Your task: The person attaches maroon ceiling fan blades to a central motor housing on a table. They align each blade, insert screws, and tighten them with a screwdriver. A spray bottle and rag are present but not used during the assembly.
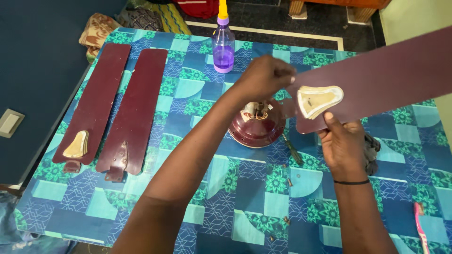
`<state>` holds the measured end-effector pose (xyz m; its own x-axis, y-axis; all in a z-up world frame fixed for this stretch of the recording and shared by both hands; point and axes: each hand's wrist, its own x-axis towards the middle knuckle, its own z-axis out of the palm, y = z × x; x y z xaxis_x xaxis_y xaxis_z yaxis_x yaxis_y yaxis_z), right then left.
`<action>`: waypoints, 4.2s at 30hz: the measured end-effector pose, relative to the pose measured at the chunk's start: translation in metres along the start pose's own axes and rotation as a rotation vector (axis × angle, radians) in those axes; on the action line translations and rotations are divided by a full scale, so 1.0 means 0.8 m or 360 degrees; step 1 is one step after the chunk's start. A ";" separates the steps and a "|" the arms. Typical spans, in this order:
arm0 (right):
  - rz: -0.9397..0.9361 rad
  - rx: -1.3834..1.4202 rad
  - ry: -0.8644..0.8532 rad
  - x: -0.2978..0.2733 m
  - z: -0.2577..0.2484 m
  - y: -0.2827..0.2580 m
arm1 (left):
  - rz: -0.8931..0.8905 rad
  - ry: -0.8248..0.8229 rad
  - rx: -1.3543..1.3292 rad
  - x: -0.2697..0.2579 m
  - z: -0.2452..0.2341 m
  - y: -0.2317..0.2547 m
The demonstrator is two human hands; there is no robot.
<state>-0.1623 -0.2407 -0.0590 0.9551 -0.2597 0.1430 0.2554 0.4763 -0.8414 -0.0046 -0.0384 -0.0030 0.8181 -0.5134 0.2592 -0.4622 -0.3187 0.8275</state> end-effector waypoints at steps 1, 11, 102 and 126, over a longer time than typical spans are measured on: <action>-0.0001 0.0043 -0.0001 -0.001 0.001 -0.001 | -0.0053 -0.0049 -0.0076 -0.002 0.003 -0.004; 0.0014 0.0154 0.0030 -0.012 -0.016 0.010 | 0.0158 -0.0107 -0.0105 0.009 0.025 -0.033; 0.0356 0.0529 0.0490 -0.012 -0.091 0.128 | 0.0507 0.0284 0.1140 -0.146 0.056 -0.038; 0.0424 0.0449 0.0376 -0.011 -0.112 0.117 | 0.0769 0.0537 0.1172 -0.185 0.070 -0.039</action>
